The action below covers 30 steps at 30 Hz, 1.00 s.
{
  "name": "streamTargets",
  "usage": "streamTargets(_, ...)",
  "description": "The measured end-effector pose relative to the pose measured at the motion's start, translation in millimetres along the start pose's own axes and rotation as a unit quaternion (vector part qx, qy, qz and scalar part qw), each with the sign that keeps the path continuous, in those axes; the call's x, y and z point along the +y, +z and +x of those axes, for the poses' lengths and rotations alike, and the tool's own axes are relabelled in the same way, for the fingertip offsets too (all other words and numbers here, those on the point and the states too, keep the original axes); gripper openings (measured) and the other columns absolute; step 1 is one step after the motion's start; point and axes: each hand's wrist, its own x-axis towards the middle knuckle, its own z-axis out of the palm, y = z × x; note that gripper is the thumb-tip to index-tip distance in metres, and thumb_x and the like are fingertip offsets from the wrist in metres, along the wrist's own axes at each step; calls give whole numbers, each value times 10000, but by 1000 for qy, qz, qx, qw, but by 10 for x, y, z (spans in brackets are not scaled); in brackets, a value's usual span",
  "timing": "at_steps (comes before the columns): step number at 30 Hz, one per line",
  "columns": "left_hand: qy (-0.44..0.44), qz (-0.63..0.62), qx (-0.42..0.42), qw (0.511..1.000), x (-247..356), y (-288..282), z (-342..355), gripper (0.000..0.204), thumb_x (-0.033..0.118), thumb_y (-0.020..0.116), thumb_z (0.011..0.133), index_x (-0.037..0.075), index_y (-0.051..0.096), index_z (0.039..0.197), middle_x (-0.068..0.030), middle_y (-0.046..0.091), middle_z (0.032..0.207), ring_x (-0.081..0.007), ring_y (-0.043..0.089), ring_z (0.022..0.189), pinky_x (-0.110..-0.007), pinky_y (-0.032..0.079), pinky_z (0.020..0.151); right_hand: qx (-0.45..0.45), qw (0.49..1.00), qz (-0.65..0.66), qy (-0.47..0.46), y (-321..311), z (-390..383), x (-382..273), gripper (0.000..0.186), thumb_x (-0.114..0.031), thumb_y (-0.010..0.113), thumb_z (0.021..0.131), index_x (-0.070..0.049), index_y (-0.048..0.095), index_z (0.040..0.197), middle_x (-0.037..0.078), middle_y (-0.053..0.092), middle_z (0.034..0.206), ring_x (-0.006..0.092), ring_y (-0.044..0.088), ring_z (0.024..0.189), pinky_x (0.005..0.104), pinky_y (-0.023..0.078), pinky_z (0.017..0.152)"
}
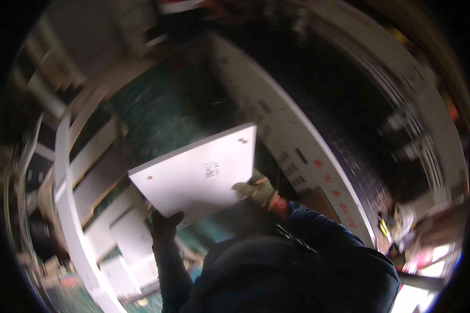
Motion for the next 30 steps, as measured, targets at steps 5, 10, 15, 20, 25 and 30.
streamTargets(5, -24, -139, -124, 982, 228, 1382, 500, 459, 164, 725, 911, -34, 637, 1315, -134, 713, 1221, -302, 692, 1062, -437, 565, 942, 273, 955, -107, 31, -932, -366, -57, 491, -323, 904, 889, -9, 632, 1151, 50, 644, 888, 123, 547, 825, 333, 487, 733)
streamTargets(10, -184, -215, -311, 907, 447, 2683, 936, 594, 65, 775, 905, -21, 540, 1443, -174, 682, 1282, -261, 678, 1110, -428, 580, 971, 448, 891, -73, 35, -1824, -1043, -191, 622, -351, 870, 916, -1, 605, 1356, 120, 738, 1087, 187, 679, 990, 346, 562, 882)
streamTargets(15, -50, -149, -491, 857, 915, 4343, 1080, 810, 52, 811, 849, -22, 424, 1557, -159, 648, 1324, -245, 637, 1163, -403, 535, 1022, 611, 790, 14, 49, -2627, -1759, -280, 487, -350, 821, 943, -57, 634, 1284, 106, 745, 998, 192, 699, 771, 364, 577, 628)
streamTargets(20, 185, 5, -595, 782, 310, 6322, 1473, 1201, 194, 965, 725, -100, 231, 1630, -255, 521, 1514, -337, 533, 1374, -389, 423, 1185, 736, 665, -99, 74, -3970, -2204, -100, 401, -402, 804, 927, -57, 601, 930, 124, 681, 783, 206, 646, 706, 402, 539, 633)
streamTargets(25, 286, 135, -597, 737, 228, 7704, 1798, 1301, 177, 1006, 700, -92, 152, 1645, -237, 566, 1489, -299, 584, 1335, -372, 484, 1142, 745, 630, -144, 167, -4876, -2102, -395, 359, -390, 709, 918, -33, 679, 949, 220, 733, 919, 332, 704, 897, 434, 546, 844)
streamTargets(30, 283, 207, -617, 705, 1036, 7968, 1537, 1191, 434, 993, 683, -41, 387, 1592, -283, 518, 1538, -383, 529, 1416, -455, 454, 1180, 740, 523, -263, 331, -5019, -2203, -853, 480, -493, 689, 920, -81, 663, 1164, 236, 723, 1181, 431, 681, 1104, 510, 522, 1003)
